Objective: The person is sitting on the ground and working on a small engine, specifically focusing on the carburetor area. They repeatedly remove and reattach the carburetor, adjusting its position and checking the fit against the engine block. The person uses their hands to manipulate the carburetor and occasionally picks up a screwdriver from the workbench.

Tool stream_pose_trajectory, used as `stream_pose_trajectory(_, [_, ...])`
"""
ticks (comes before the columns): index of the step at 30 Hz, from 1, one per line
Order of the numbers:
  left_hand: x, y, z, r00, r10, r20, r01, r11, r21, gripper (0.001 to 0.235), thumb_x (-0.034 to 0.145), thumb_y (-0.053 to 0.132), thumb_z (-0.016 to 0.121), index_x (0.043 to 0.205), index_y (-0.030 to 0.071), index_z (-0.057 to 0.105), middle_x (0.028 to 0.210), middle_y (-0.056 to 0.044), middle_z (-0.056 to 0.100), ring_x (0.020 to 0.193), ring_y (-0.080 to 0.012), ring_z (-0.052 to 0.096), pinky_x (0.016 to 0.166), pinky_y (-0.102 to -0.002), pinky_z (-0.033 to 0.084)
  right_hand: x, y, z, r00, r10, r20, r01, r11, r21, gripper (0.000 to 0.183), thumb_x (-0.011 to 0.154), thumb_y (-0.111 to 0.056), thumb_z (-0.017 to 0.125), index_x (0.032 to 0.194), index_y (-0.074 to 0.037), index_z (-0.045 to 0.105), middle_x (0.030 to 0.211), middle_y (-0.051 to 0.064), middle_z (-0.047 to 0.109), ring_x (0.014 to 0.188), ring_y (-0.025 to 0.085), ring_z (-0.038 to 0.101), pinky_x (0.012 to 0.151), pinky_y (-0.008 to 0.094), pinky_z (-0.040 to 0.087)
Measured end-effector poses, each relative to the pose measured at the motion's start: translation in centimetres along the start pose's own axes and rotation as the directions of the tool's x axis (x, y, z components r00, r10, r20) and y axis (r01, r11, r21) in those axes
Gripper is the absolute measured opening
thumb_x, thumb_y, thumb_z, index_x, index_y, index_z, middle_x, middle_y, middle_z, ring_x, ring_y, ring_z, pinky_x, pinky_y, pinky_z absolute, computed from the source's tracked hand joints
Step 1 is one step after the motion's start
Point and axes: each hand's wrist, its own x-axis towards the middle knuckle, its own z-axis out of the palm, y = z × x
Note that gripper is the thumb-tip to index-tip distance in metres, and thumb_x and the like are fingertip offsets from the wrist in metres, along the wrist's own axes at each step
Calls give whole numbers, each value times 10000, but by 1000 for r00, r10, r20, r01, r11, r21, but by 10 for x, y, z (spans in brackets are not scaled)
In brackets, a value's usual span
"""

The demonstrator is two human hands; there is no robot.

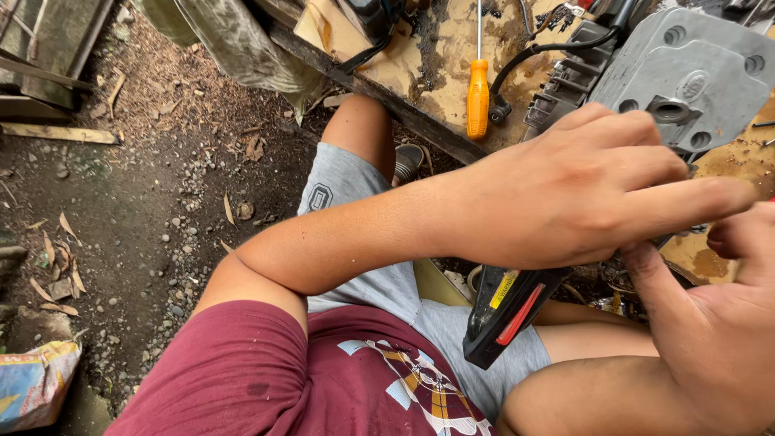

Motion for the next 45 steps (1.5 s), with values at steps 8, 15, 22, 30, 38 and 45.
stream_pose_trajectory(8, [-6, -9, 15, 999, 16, 31, -13, 997, -81, 408, 1087, 179, 434, 1487, 216, 363, 1376, -12, 460, 1160, -141, 559, 963, -293, 445, -6, -4, -2, 997, 62, 40, -70, 961, 269, 330, 1030, -56, 742, 1297, 36, 571, 1289, 111, 618, 1203, 179, 594, 1085, 294, 460])
stream_pose_trajectory(15, [-21, -24, 0, 996, 65, -63, -75, 981, -177, 420, 1044, 145, 528, 1440, 197, 398, 1318, 4, 468, 1154, -142, 568, 936, -299, 443, -3, -7, -2, 997, -62, 37, 54, 980, 192, 337, 1086, 36, 740, 1373, 22, 563, 1344, 143, 632, 1250, 171, 603, 1110, 259, 461])
stream_pose_trajectory(22, [-35, -55, -25, 985, 46, -168, -78, 979, -186, 441, 1001, 111, 622, 1394, 177, 433, 1260, 19, 477, 1147, -143, 577, 908, -305, 440, -5, -24, -9, 997, 49, 59, -53, 997, 59, 354, 1075, 15, 730, 1368, 2, 531, 1239, 91, 567, 1141, 139, 586, 1075, 244, 460])
stream_pose_trajectory(30, [-38, -86, -6, 942, 31, -334, -155, 924, -350, 487, 939, 29, 628, 1364, 164, 429, 1233, 24, 473, 1129, -138, 576, 876, -305, 446, 13, -65, -22, 960, 135, 247, 23, 838, -546, 422, 954, -44, 819, 1354, -35, 685, 1014, 105, 575, 893, 200, 560, 831, 274, 449])
stream_pose_trajectory(38, [-39, -92, 5, 878, -65, -474, -156, 897, -413, 465, 888, 7, 629, 1283, 173, 449, 1120, 6, 480, 1008, -158, 602, 828, -333, 459, 22, -83, -19, 952, 207, 226, -8, 752, -659, 383, 937, -103, 891, 1158, 16, 602, 1056, 106, 585, 920, 191, 579, 842, 282, 477])
stream_pose_trajectory(45, [-36, -82, 18, 890, -70, -450, -157, 880, -447, 468, 951, 76, 643, 1369, 182, 463, 1064, 27, 493, 967, -133, 613, 807, -335, 450, 34, -109, -13, 938, 143, 314, 165, 614, -772, 407, 907, -62, 846, 1249, 9, 637, 1114, 147, 625, 1010, 257, 613, 898, 332, 508])
